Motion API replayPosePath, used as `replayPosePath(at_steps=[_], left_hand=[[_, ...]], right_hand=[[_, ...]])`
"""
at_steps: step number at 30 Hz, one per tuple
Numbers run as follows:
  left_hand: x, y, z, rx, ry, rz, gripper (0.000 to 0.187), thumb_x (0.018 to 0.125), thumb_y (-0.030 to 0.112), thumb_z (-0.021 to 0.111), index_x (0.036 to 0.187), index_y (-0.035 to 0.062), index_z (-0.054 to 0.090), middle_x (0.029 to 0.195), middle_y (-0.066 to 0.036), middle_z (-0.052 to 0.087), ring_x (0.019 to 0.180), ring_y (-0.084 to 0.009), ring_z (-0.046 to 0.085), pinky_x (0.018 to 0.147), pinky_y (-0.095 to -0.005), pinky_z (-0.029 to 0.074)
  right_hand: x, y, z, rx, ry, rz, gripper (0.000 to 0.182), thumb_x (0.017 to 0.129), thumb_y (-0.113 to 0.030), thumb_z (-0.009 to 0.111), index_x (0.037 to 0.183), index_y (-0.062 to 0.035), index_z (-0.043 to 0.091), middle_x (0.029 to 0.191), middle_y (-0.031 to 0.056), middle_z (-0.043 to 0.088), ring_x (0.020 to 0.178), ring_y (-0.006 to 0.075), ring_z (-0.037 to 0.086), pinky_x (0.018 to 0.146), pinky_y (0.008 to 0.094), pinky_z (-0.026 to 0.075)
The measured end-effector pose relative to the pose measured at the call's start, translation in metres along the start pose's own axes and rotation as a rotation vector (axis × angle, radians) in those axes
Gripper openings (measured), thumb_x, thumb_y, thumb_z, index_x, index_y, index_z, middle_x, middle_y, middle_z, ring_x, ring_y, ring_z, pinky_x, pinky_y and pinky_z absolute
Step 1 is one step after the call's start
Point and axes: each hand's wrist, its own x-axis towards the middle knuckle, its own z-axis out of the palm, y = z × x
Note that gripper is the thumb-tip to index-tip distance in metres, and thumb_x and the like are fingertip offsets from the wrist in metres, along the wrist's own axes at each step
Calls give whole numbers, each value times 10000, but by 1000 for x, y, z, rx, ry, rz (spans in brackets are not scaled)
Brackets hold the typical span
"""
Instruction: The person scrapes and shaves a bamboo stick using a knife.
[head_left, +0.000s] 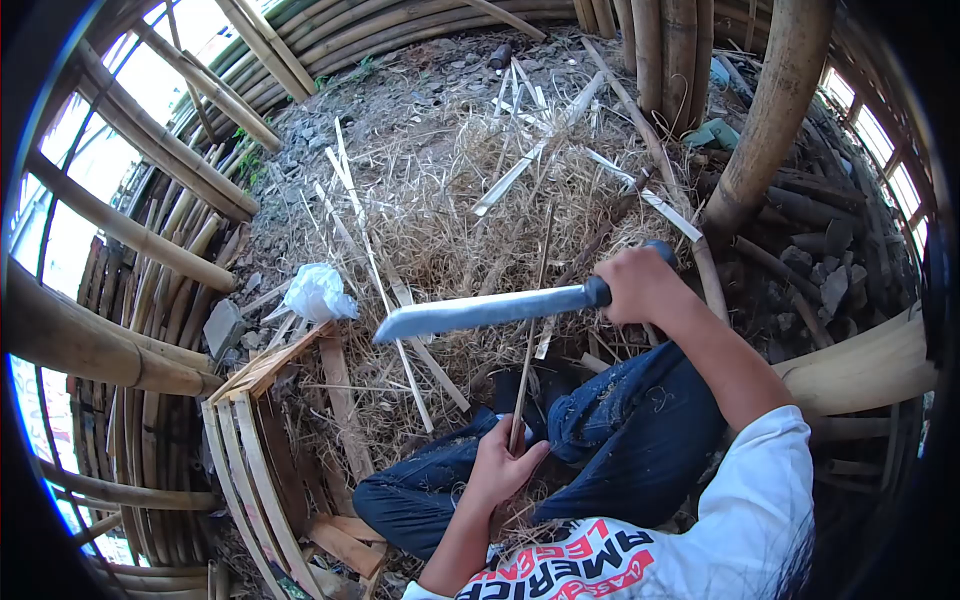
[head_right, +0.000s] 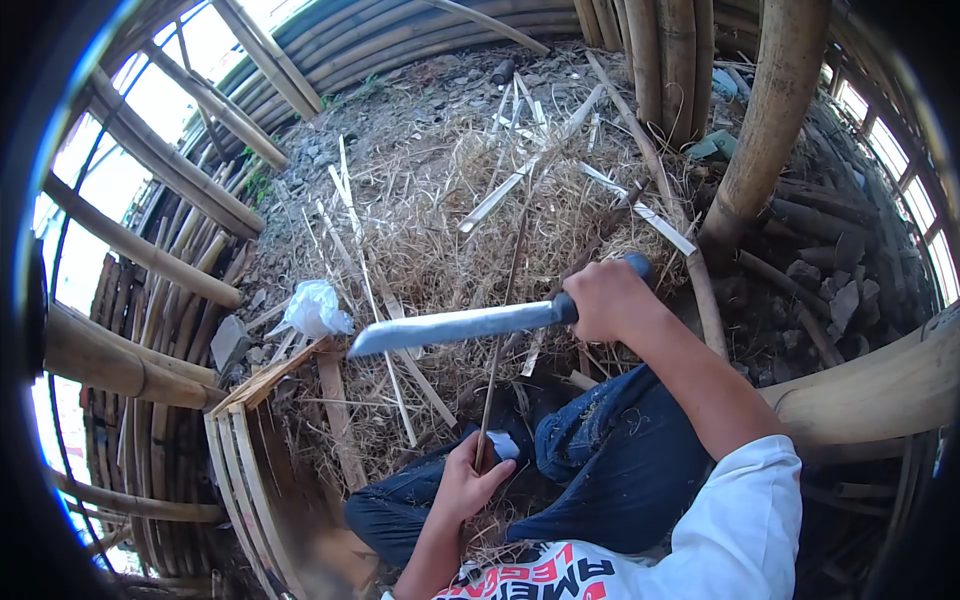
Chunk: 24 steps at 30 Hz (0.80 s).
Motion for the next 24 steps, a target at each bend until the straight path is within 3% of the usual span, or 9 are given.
replayPosePath(at_steps=[6,9,11,15,17,20,24], left_hand=[[-4,10,0,20,-21,-11,320,755,155,757,751,72,447,645,56,363,605,-62,330,534,-248,291],[-2,6,-4,-56,-86,1,328,762,190,768,788,52,472,625,31,377,576,-87,342,516,-273,300],[-3,7,-3,-110,-96,-5,334,769,175,769,778,66,453,626,45,349,578,-73,319,518,-259,280],[-8,21,-6,-49,-122,-38,336,786,197,775,802,65,466,639,53,373,593,-50,328,522,-238,283],[-9,22,-6,-40,-72,-21,351,776,213,787,814,60,473,639,50,380,592,-53,334,523,-236,286],[-5,13,-5,-9,-76,-35,351,769,215,788,816,67,473,665,55,379,605,-54,333,529,-236,287],[-1,10,-4,-59,-89,-29,346,772,213,787,807,79,469,695,66,370,636,-50,326,548,-233,283]], right_hand=[[-5,3,-7,55,90,151,199,655,-214,712,801,-85,671,789,138,682,794,318,684,775,441,541],[-10,-20,-16,96,116,106,185,663,-217,704,788,-85,669,771,151,676,792,323,683,756,436,542],[-10,-31,-13,194,52,-36,183,671,-231,696,776,-85,663,754,154,674,770,319,686,744,432,541],[0,-15,-16,60,73,-92,193,670,-248,688,766,-84,655,740,145,679,736,320,688,721,430,543],[6,7,-8,53,132,-54,202,663,-237,698,785,-82,655,739,146,675,740,323,686,715,427,544],[12,39,-8,29,291,203,207,666,-183,686,843,-79,657,748,157,671,775,349,671,726,451,533],[7,34,9,114,283,189,203,669,-205,689,839,-96,670,732,154,667,753,351,670,732,463,534]])
